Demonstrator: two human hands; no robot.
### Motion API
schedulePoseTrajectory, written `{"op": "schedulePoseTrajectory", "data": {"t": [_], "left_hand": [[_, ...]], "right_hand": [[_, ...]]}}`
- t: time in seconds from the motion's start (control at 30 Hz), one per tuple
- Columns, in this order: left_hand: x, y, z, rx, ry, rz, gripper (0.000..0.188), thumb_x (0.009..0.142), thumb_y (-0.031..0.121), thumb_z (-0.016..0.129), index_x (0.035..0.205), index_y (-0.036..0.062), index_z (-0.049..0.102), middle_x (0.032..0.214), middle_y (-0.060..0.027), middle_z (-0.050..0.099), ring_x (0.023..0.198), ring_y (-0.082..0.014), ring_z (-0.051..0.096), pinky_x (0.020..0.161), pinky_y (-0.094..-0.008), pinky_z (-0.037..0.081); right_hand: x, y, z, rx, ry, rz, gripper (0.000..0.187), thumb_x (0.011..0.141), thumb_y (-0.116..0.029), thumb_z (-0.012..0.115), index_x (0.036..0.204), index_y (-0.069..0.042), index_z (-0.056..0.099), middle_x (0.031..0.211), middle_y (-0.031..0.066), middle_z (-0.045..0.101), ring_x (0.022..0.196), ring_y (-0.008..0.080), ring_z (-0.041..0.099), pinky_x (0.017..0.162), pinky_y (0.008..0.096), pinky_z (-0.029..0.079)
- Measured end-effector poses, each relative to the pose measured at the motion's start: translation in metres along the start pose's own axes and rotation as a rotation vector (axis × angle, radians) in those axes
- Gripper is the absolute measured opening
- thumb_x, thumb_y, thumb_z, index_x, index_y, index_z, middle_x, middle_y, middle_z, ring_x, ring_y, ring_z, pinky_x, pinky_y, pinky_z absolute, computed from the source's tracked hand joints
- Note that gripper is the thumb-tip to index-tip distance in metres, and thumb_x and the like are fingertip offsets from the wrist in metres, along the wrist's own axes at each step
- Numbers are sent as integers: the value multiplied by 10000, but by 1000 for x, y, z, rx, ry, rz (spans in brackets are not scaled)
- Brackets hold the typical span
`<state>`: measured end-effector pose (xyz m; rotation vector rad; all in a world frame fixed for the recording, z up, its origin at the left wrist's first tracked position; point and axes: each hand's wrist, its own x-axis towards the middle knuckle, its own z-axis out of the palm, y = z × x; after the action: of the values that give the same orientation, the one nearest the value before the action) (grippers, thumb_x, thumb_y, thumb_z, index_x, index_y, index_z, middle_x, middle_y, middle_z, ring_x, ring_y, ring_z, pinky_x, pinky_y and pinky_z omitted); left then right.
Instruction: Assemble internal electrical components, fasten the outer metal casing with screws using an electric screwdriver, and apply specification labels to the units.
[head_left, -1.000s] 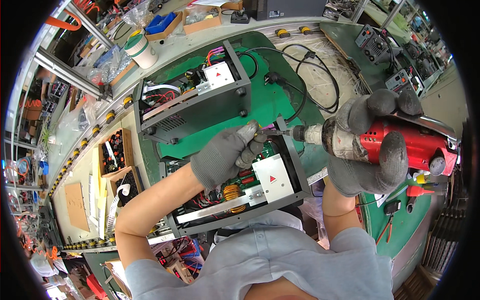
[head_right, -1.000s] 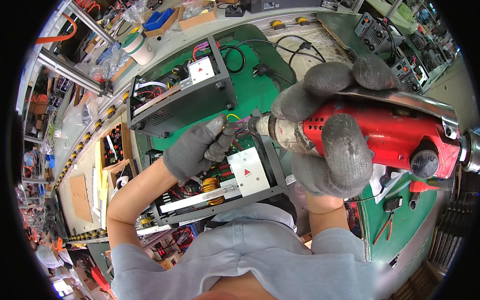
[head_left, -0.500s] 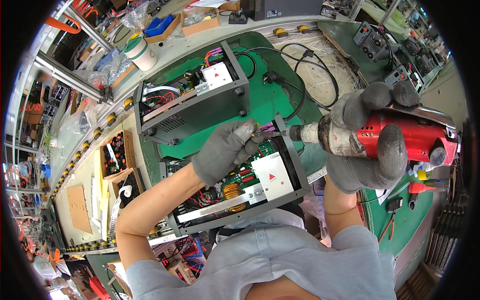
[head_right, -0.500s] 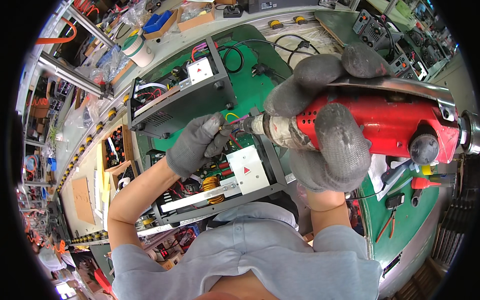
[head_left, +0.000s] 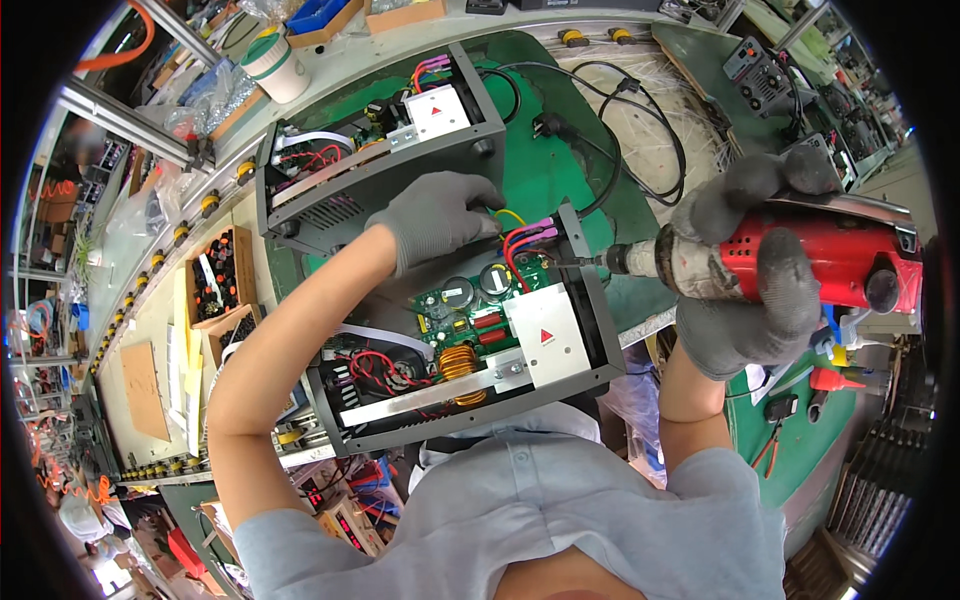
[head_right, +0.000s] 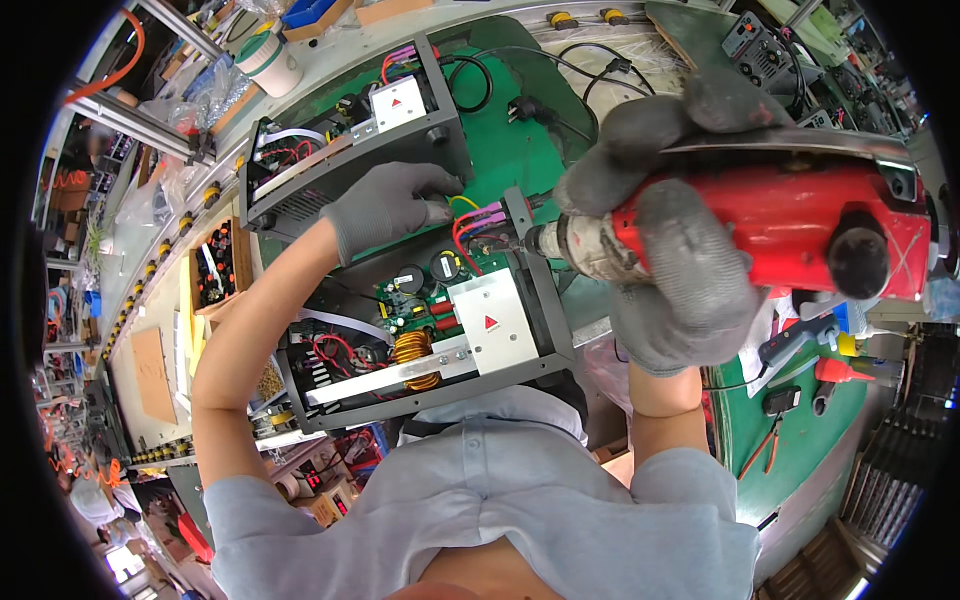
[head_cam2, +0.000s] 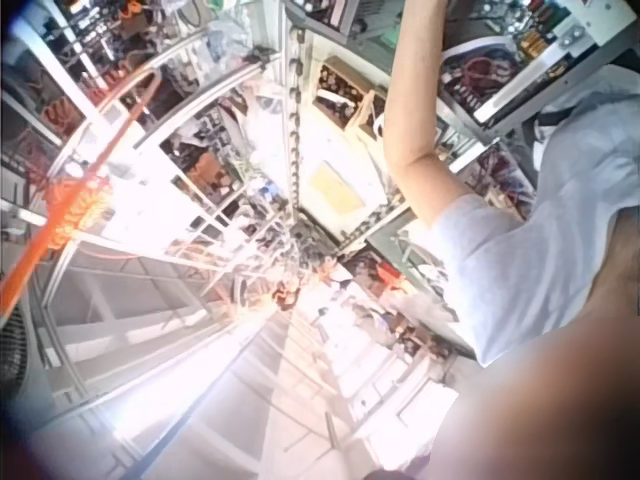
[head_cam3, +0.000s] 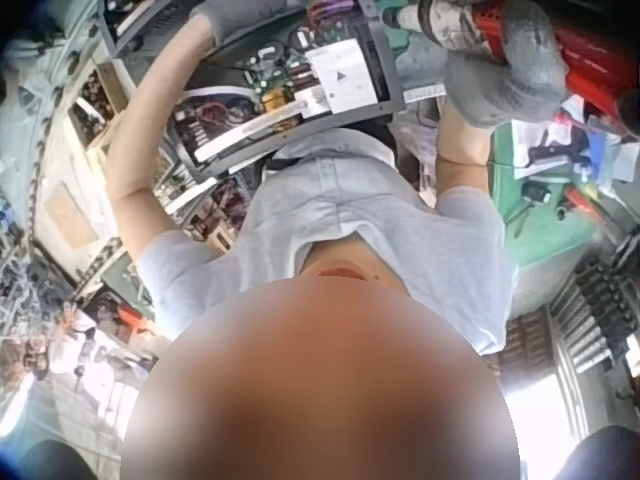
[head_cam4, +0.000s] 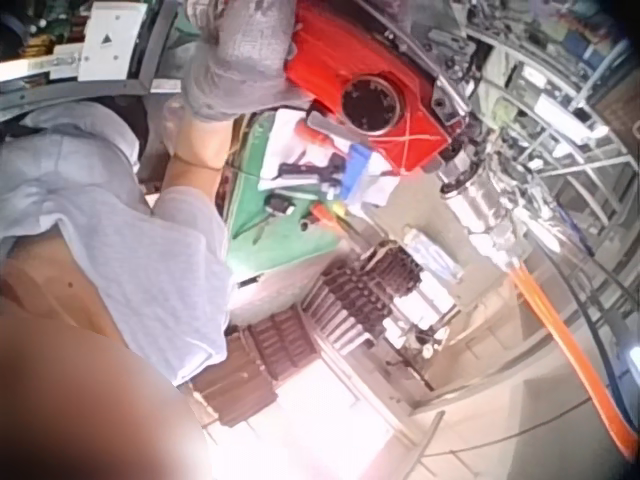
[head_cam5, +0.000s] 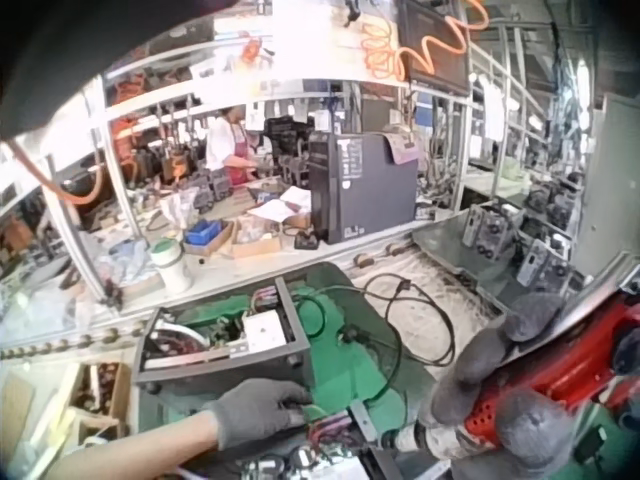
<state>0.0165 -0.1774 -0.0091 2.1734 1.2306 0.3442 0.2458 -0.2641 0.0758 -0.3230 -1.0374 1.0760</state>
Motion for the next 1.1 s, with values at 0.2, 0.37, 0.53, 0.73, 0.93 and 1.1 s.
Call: {"op": "schedulePoseTrajectory", "data": {"t": [0.2,0.37,0.53,0.73,0.93,1.1], "left_hand": [[9,5,3,-24,-220,-183,260,745,259,669,877,35,672,807,-181,634,778,-332,609,702,-378,470],[4,1,17,-42,-150,-178,264,759,282,653,825,27,666,774,-193,617,754,-344,599,691,-398,462],[0,8,21,-11,-112,-202,298,802,304,594,798,12,658,789,-206,616,782,-360,598,722,-422,461],[-3,6,27,99,-24,-147,292,811,299,582,802,20,667,794,-202,625,790,-356,602,730,-422,466],[-1,9,30,100,-74,-206,291,819,309,580,813,33,673,788,-197,629,785,-357,606,723,-420,470],[-1,-2,40,140,-18,-136,297,817,312,583,802,28,667,797,-202,629,789,-363,605,722,-426,469]], "right_hand": [[-4,16,0,-107,-90,53,449,744,-18,582,1164,-73,435,942,129,570,742,238,593,622,335,502],[-7,21,6,-270,-20,172,513,717,-19,581,1202,-60,418,954,109,524,795,218,566,639,330,495],[-1,39,18,-516,-41,205,473,730,-85,594,1177,-35,447,1000,90,496,858,185,508,756,319,452],[3,50,16,-456,-82,307,437,734,-97,584,1152,-48,467,1050,61,466,950,170,448,857,316,380],[1,58,10,-356,-119,345,403,732,-66,574,1124,-65,483,1065,41,464,998,163,431,893,309,344],[-1,62,10,-501,-154,223,375,727,-24,589,1090,-50,501,1021,45,506,952,146,481,845,288,388]]}}
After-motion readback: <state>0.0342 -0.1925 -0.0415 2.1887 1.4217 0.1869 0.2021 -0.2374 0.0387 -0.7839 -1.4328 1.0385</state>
